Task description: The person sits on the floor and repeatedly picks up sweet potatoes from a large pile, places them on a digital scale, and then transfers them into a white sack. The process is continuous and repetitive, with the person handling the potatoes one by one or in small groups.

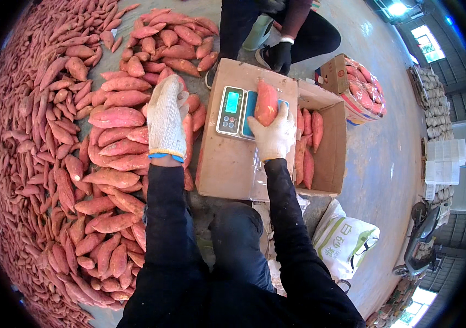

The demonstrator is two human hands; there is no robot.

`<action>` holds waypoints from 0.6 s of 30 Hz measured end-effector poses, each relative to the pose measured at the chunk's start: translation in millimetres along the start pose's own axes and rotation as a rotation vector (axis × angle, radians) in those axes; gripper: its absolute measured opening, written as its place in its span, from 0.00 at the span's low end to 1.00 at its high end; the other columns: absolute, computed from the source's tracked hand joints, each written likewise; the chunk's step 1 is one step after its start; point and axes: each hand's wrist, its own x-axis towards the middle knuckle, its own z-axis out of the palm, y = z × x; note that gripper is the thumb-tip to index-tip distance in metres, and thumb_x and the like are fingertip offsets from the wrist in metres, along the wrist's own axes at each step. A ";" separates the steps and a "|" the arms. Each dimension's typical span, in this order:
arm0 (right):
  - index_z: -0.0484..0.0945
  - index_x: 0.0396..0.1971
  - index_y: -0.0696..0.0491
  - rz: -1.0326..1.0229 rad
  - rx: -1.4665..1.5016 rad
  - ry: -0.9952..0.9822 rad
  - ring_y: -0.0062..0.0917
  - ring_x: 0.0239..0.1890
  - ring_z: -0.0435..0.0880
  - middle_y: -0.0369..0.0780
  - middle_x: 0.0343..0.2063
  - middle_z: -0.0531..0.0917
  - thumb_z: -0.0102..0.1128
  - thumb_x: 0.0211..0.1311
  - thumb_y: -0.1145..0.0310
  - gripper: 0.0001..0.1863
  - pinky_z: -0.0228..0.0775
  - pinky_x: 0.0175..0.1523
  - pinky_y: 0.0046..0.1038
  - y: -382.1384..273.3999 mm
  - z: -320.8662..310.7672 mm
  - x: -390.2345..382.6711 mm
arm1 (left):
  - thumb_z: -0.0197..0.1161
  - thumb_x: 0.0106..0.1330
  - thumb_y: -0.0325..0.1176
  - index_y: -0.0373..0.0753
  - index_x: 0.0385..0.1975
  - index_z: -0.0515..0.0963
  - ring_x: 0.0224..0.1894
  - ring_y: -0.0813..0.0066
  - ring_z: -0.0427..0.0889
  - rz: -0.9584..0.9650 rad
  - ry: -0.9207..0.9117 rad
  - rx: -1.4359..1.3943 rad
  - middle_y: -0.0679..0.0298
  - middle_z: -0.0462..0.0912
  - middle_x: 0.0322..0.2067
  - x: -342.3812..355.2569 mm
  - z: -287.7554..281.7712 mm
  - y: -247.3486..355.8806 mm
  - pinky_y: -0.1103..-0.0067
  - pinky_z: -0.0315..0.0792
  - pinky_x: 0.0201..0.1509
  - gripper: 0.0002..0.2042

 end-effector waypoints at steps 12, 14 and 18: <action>0.65 0.64 0.58 0.061 0.090 0.056 0.48 0.55 0.75 0.52 0.55 0.75 0.71 0.49 0.48 0.46 0.68 0.58 0.44 -12.3 -10.0 13.4 | 0.52 0.74 0.40 0.38 0.60 0.70 0.54 0.66 0.74 0.110 -0.011 0.315 0.58 0.75 0.52 16.8 -36.3 -20.0 0.74 0.72 0.54 0.20; 0.66 0.63 0.59 -0.133 -0.019 0.282 0.46 0.56 0.77 0.53 0.54 0.77 0.75 0.43 0.48 0.49 0.70 0.58 0.41 8.3 25.2 14.8 | 0.52 0.74 0.39 0.37 0.61 0.69 0.56 0.67 0.72 0.026 -0.088 0.264 0.57 0.74 0.52 22.9 -24.1 -32.5 0.74 0.72 0.55 0.20; 0.62 0.66 0.56 0.074 -0.123 -0.097 0.46 0.45 0.80 0.51 0.43 0.79 0.68 0.50 0.56 0.43 0.72 0.46 0.45 7.7 52.5 30.6 | 0.50 0.74 0.37 0.39 0.64 0.66 0.59 0.65 0.70 -0.253 0.018 0.079 0.61 0.71 0.57 34.1 -31.8 -26.1 0.71 0.63 0.66 0.21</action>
